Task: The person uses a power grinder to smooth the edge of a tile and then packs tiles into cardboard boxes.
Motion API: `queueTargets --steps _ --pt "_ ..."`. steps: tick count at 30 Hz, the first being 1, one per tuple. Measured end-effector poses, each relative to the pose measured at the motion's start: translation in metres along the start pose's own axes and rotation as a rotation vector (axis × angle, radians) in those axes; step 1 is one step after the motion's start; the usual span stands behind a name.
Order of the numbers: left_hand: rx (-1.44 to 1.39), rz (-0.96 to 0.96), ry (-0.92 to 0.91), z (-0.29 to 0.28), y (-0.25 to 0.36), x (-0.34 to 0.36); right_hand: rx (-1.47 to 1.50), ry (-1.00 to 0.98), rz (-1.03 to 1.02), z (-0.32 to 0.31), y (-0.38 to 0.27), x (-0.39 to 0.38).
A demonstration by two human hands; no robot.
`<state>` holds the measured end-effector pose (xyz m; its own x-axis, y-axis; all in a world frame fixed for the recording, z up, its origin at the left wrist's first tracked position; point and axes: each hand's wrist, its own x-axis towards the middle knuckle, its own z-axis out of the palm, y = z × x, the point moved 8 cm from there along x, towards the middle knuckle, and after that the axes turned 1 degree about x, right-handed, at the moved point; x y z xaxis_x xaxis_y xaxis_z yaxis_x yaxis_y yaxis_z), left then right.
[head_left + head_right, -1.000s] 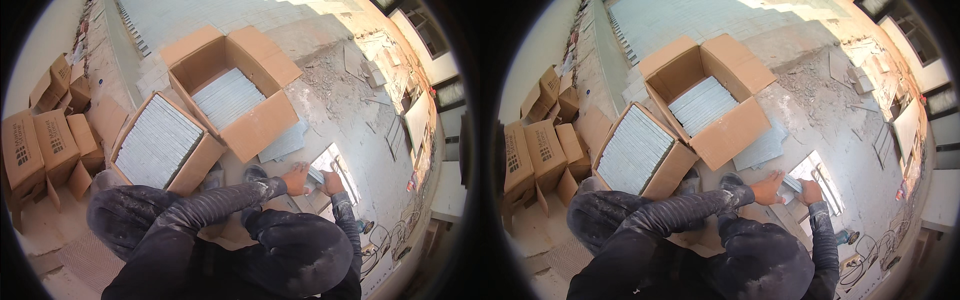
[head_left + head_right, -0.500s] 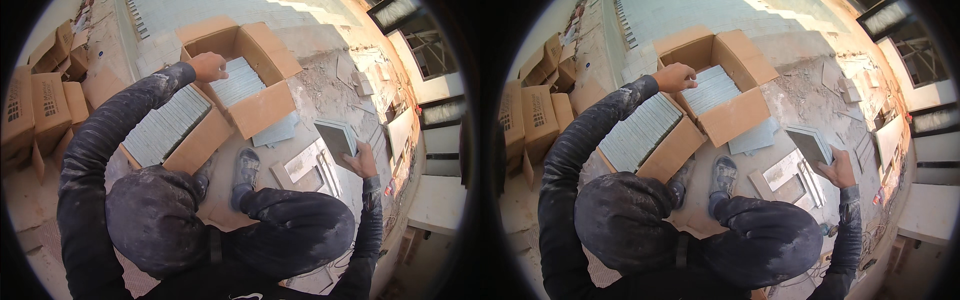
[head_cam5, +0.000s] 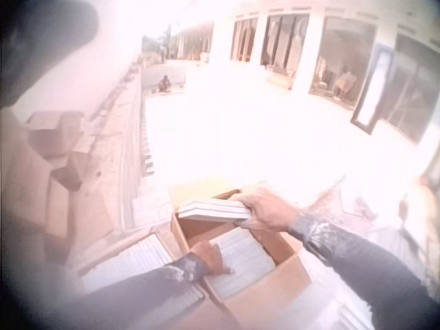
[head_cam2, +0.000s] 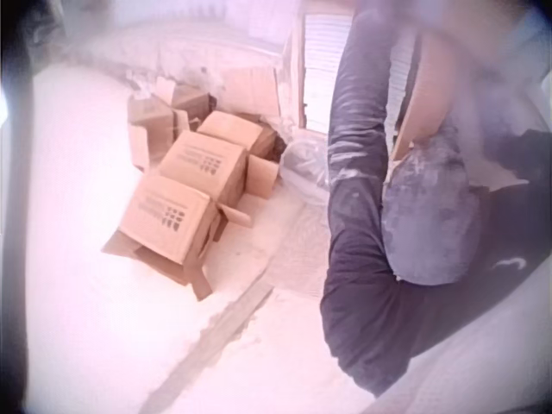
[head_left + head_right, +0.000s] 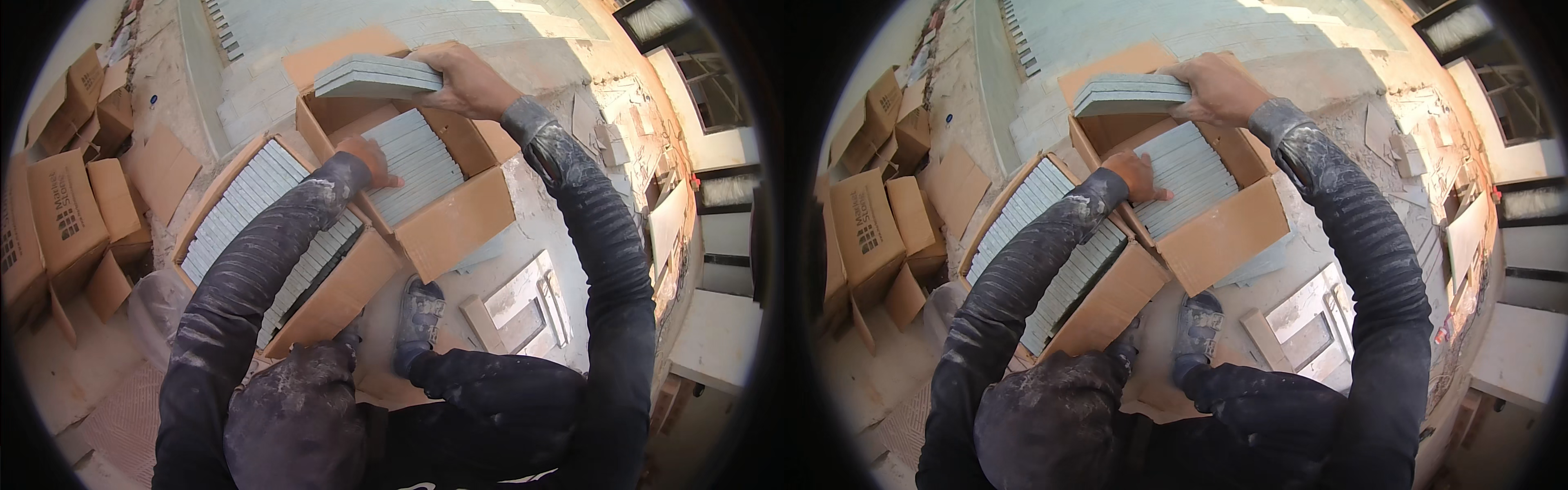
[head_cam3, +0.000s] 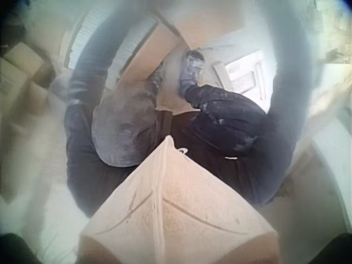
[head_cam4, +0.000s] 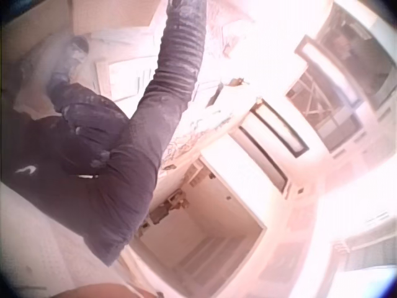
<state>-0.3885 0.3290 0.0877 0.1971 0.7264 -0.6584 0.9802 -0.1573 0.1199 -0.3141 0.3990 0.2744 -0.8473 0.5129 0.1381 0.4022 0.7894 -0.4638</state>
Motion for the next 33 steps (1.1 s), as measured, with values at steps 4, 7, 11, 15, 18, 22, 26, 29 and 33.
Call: queueTargets --steps 4,7,11,15,18,22,26,29,33 --pt "0.052 0.013 0.026 -0.002 -0.001 -0.003 -0.003 -0.067 -0.011 0.040 0.020 0.036" --pt "0.060 0.021 0.024 -0.002 -0.002 -0.005 -0.033 -0.133 0.024 0.058 0.030 0.044" --pt "0.097 0.016 0.006 0.001 -0.001 -0.004 0.000 -0.153 0.040 0.063 0.039 0.046" --pt "0.090 0.009 0.003 0.002 -0.001 -0.004 -0.013 -0.151 -0.017 0.063 0.046 0.044" --pt "0.080 0.016 0.014 0.001 0.000 -0.005 -0.134 -0.116 -0.132 0.071 0.042 0.045" --pt "0.107 0.044 0.035 0.003 0.005 -0.006 -0.251 -0.157 -0.108 0.091 0.047 0.050" --pt "0.142 0.125 0.154 0.003 0.011 -0.010 -0.315 -0.233 -0.110 0.108 0.049 0.059" --pt "0.035 0.182 0.180 0.001 0.013 -0.012 -0.326 -0.257 -0.140 0.117 0.050 0.066" --pt "-0.008 0.242 0.350 -0.011 0.018 -0.021 -0.366 -0.317 -0.120 0.130 0.059 0.071"
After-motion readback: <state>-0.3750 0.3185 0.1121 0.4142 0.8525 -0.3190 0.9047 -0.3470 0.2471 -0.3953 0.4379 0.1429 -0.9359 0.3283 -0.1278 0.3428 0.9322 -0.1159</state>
